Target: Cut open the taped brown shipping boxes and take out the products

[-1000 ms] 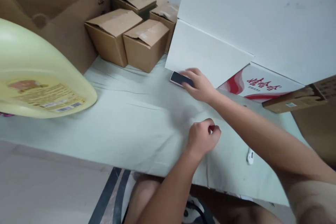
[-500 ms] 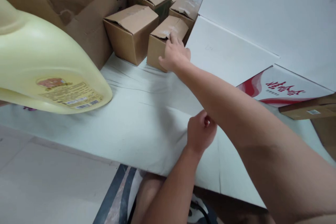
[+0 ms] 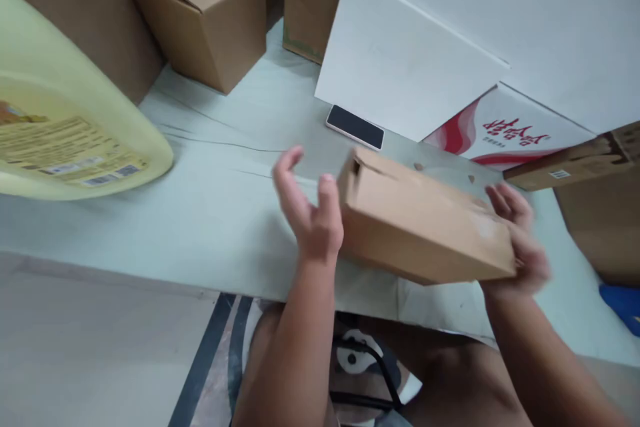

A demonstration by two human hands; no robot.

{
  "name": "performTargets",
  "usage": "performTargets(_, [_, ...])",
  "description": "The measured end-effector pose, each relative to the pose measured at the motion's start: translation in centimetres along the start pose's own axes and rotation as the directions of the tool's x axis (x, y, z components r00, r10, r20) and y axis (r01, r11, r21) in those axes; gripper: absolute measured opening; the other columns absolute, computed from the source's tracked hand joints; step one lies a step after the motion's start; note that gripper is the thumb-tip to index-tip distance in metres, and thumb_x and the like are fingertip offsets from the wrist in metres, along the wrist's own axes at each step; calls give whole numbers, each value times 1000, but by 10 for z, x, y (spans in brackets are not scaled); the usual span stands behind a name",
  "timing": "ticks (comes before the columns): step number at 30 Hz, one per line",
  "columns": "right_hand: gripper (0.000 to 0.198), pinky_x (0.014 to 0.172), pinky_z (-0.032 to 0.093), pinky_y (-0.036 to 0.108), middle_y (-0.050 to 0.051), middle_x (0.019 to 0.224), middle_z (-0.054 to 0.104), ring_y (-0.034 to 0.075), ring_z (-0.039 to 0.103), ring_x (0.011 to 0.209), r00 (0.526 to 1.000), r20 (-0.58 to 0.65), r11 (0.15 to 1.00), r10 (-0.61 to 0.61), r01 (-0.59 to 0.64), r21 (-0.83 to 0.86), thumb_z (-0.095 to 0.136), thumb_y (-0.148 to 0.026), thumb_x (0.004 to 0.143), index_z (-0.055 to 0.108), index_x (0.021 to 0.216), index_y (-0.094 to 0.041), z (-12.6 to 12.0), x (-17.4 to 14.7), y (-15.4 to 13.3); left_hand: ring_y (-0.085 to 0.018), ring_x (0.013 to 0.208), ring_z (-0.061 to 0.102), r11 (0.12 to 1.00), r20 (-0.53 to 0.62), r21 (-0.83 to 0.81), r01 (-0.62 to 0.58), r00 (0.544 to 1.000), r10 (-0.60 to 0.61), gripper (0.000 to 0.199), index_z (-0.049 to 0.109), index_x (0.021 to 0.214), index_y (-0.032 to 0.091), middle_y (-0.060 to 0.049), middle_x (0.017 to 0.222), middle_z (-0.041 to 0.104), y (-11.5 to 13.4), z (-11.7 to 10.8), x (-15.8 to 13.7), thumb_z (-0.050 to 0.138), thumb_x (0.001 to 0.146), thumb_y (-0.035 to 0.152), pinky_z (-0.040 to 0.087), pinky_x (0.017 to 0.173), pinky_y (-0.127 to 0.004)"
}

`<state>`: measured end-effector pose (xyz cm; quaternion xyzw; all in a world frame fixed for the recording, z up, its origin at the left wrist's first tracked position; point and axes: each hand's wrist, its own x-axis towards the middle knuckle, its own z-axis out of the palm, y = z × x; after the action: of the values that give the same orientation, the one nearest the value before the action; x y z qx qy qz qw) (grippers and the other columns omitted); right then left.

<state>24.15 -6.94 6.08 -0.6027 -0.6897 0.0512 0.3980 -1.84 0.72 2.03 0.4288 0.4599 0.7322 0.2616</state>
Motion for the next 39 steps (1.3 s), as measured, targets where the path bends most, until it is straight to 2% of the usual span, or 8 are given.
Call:
performTargets(3, [57,107,51,61,7,130,66,37,64,127,909,-194,870,370,-266,415,39,-64,86,71,128,-41,-12,-47,17,-27,127,60,990,609,-110,93,793,-7,42,58,130,26,-9,135,64,4,19,-15,56,94,48,49,110,-43])
performTargets(5, [42,108,50,60,7,116,71,34,69,114,793,-265,745,549,-320,586,54,-55,78,75,107,-33,-8,-62,25,-28,126,61,979,749,-134,151,662,0,42,61,127,28,-8,135,65,7,33,-27,58,92,51,50,108,-42])
performTargets(10, [40,110,48,61,10,119,69,34,66,122,771,-311,764,556,-327,556,50,-62,78,59,97,-28,-7,-65,43,-30,125,59,959,648,-241,148,761,45,49,65,124,31,-8,134,62,9,55,-42,66,85,61,51,103,-44])
performTargets(20, [44,96,55,49,13,120,67,28,66,115,820,-203,769,535,-373,519,29,-65,93,50,102,-27,-43,-77,83,-32,113,57,972,730,-197,130,681,57,51,71,108,29,-5,117,69,-28,71,-41,80,64,53,44,94,-43])
performTargets(25, [38,100,48,53,14,122,61,33,59,116,781,-145,781,608,-621,-72,59,-45,84,68,114,-23,-66,-86,112,-29,107,56,965,707,-236,114,701,90,47,66,98,28,-4,109,66,-29,78,-53,79,60,54,44,87,-40])
performTargets(30, [20,80,47,42,13,101,63,30,59,93,733,81,697,675,-598,-397,57,-34,88,70,98,-22,-77,-90,108,-30,104,56,980,743,-190,64,662,101,53,59,93,27,-4,107,65,-23,77,-62,80,58,61,45,86,-41])
performTargets(34, [21,69,42,35,8,93,65,22,56,75,707,85,699,702,-661,-273,54,-22,85,68,101,-23,-84,-89,101,-26,94,58,966,798,-185,182,601,40,56,59,94,28,-3,102,65,-25,79,-65,81,55,62,47,80,-39])
performTargets(39, [35,69,49,36,3,86,67,19,61,68,673,-48,636,738,-671,382,49,-27,81,68,111,-25,-87,-87,106,-25,98,60,959,794,-130,251,606,-51,53,61,98,28,-4,106,62,-11,74,-73,82,60,57,51,84,-39])
